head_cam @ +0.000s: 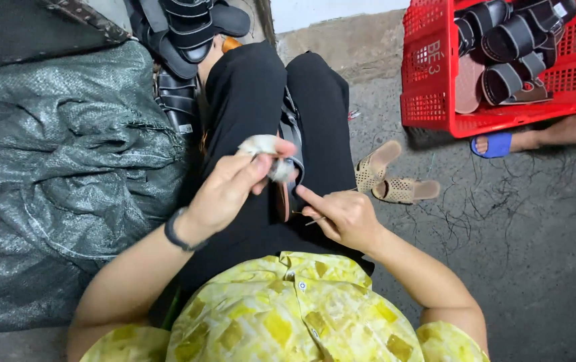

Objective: The person is manually sewing the upper part of a black sandal to its brown sole using a needle and thick thread.

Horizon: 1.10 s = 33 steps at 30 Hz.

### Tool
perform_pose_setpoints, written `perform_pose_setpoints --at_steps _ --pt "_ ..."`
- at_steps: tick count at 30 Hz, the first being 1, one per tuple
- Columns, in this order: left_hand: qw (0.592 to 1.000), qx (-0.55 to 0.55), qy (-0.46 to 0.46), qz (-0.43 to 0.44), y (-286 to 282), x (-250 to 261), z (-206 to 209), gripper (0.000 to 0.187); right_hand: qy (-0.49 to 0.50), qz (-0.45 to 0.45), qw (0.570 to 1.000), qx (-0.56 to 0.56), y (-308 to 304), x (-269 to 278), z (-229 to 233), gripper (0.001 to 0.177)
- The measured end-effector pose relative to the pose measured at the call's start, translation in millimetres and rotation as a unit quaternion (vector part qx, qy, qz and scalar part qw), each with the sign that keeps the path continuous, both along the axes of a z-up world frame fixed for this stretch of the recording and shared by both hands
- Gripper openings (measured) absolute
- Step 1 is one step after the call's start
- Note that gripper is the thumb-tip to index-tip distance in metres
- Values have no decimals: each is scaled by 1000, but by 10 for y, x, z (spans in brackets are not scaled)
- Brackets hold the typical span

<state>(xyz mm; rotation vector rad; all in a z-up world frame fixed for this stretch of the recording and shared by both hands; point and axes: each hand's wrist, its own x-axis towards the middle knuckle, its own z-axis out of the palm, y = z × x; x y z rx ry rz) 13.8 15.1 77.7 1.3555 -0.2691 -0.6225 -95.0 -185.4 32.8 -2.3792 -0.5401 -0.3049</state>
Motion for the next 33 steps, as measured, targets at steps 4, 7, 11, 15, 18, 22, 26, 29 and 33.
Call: perform_pose_setpoints --at_steps 4,7,11,15,18,22,26,29,33 --pt "999 16 33 38 -263 431 -698 38 -7 11 999 39 31 95 -181 31" --pt "971 -75 194 121 -373 751 -701 45 -7 4 999 36 0 184 -137 31" --pt "993 100 -53 43 145 782 -629 36 16 42 999 -8 -139 100 20 39" --pt "835 241 -492 44 315 220 -551 39 21 43 996 -69 -167 -36 -23 40" --pt "856 211 -472 -19 201 -225 -512 44 0 54 995 -89 -149 4 26 39" --pt "863 216 -456 -38 145 -375 -556 45 6 57 993 -101 -136 3 68 38" --pt "880 182 -437 -40 53 -376 -634 43 -34 86 970 -223 -206 3 155 40" --pt "890 154 -428 -39 -44 -420 -782 43 -39 88 966 -242 -195 -74 -65 34" --pt "879 139 -456 -5 -130 -428 -892 40 22 -9 994 -103 -90 -245 -541 20"
